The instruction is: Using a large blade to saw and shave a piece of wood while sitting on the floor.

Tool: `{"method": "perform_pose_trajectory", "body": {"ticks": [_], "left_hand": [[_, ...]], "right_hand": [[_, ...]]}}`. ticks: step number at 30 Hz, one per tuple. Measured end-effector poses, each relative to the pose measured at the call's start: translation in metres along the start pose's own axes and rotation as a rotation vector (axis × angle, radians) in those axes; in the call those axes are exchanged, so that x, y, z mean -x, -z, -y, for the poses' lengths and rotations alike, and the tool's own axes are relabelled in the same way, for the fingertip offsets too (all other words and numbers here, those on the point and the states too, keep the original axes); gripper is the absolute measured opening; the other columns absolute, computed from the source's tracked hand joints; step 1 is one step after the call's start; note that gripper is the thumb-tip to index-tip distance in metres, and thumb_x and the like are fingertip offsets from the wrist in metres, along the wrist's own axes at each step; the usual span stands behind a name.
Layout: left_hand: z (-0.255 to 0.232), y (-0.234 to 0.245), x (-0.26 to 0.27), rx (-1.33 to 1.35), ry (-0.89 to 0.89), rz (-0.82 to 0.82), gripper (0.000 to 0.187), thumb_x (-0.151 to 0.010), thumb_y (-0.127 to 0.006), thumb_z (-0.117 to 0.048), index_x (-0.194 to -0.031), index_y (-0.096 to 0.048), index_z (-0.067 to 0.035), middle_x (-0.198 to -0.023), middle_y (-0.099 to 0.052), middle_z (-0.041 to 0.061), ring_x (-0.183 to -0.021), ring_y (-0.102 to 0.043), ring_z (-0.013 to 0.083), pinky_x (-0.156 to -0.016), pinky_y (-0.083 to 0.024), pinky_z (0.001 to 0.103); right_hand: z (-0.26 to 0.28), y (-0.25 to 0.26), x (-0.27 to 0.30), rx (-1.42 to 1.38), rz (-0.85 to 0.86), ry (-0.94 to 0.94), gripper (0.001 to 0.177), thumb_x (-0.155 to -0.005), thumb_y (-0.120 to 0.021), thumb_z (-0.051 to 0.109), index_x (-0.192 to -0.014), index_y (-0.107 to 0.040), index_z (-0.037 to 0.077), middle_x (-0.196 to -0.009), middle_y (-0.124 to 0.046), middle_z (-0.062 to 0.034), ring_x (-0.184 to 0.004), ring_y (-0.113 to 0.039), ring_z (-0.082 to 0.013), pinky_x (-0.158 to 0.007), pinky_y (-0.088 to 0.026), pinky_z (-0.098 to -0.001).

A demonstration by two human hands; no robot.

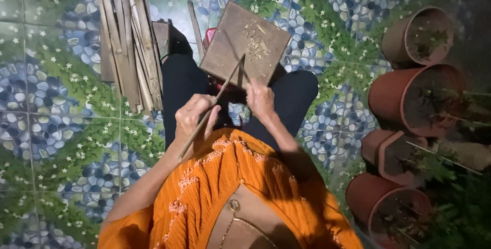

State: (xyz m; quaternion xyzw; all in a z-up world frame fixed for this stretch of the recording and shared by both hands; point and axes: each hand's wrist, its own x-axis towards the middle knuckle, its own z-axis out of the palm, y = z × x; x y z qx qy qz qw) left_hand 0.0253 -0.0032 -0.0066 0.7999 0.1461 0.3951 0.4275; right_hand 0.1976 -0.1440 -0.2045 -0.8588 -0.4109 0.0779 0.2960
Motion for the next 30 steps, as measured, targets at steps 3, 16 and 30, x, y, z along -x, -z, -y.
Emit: {"method": "perform_pose_trajectory", "body": {"ticks": [3,16,30], "left_hand": [[0.005,-0.002,0.001,-0.02,-0.006,0.01,0.015,-0.092,-0.071,-0.007,-0.079,-0.068,0.001,-0.074,-0.066,0.017,-0.07,-0.07,0.0346,-0.056,-0.056,0.037],[-0.005,-0.001,0.001,-0.023,-0.042,0.062,0.016,-0.094,-0.066,-0.005,-0.081,-0.066,0.003,-0.073,-0.066,0.02,-0.07,-0.07,0.0388,-0.057,-0.058,0.038],[-0.013,0.011,-0.015,0.001,0.106,0.016,0.017,-0.096,-0.067,-0.007,-0.082,-0.065,0.002,-0.076,-0.065,0.018,-0.068,-0.069,0.036,-0.054,-0.055,0.037]], "right_hand": [[0.057,0.035,0.007,-0.132,-0.081,0.21,0.018,-0.098,-0.061,0.022,-0.102,-0.073,0.009,-0.071,-0.07,-0.0184,-0.067,-0.07,-0.039,-0.05,-0.055,-0.0494],[0.008,0.021,-0.01,-0.024,0.107,-0.193,0.035,-0.099,-0.052,0.031,-0.116,-0.068,0.006,-0.079,-0.072,-0.0261,-0.079,-0.068,-0.0499,-0.069,-0.05,-0.0659],[0.028,0.006,0.022,-0.062,-0.081,0.33,0.023,-0.099,-0.058,0.021,-0.116,-0.071,0.013,-0.087,-0.074,-0.0116,-0.074,-0.073,-0.0314,-0.06,-0.06,-0.0417]]}}
